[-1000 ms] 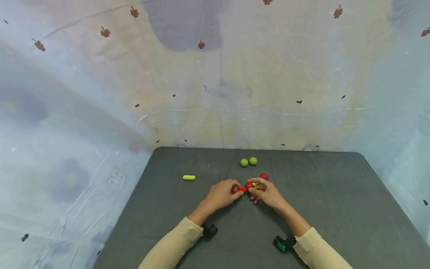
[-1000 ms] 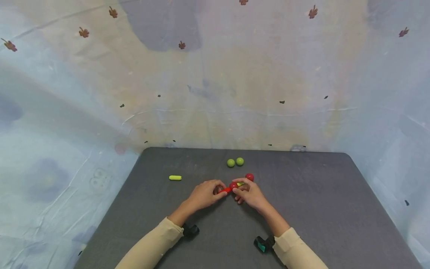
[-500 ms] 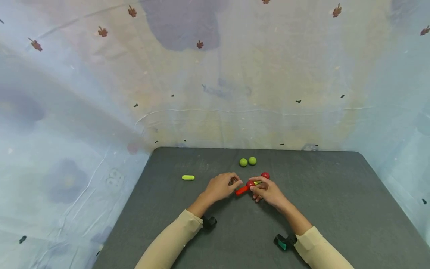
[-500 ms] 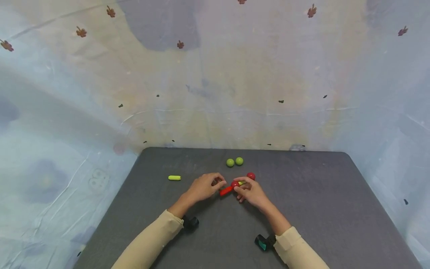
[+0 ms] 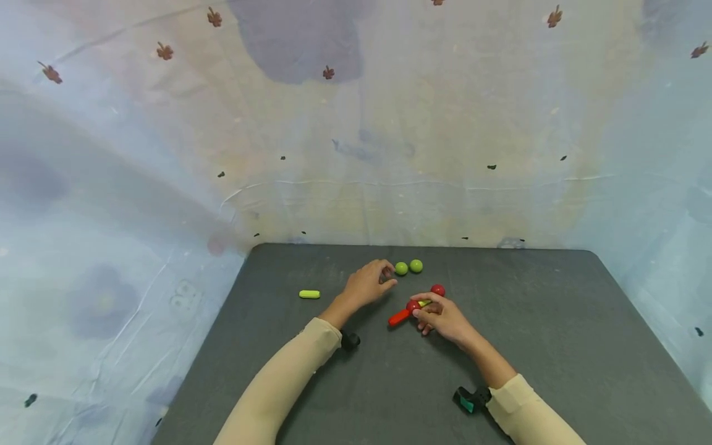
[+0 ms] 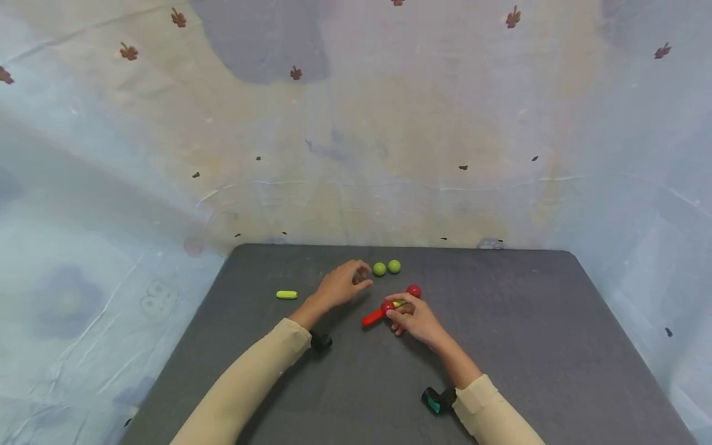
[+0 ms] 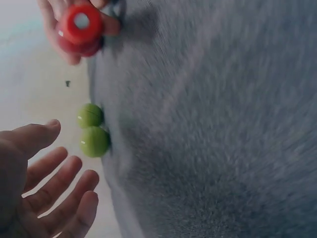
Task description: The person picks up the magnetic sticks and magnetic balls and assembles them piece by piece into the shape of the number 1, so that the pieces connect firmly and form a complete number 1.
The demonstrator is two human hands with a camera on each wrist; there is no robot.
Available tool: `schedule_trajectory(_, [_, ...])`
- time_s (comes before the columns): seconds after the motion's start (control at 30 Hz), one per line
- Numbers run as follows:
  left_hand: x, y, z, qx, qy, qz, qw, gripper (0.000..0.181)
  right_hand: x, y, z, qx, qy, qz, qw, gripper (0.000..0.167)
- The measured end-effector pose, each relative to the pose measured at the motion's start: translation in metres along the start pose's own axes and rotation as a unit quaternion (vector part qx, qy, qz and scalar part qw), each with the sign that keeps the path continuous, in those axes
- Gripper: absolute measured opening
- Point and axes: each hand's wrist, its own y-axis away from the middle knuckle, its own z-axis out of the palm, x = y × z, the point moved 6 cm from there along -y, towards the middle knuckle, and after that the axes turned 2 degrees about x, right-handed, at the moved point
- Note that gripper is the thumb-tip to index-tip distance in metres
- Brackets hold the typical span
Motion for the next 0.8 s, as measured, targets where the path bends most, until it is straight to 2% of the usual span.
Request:
schedule_trajectory(0.2, [-0.005, -0.016, 0.005, 0.003, -0.023, -0.004, 0.9997, 0.040, 0.001, 0.000, 0.000, 0.000, 0.004, -0.001, 1.0000, 0.045])
schedule_trajectory(0.47, [-0.002, -0.031, 0.013, -0.013, -0.085, 0.011, 0.9962, 0.053, 0.000, 0.001, -0.001, -0.002, 0.001, 0.003, 1.0000, 0.044])
schedule_trajectory(0.8, [0.000, -0.043, 0.023, -0.013, -0.129, 0.038, 0.9908, 0.050, 0.000, 0.001, -0.001, -0.005, 0.001, 0.004, 1.0000, 0.044])
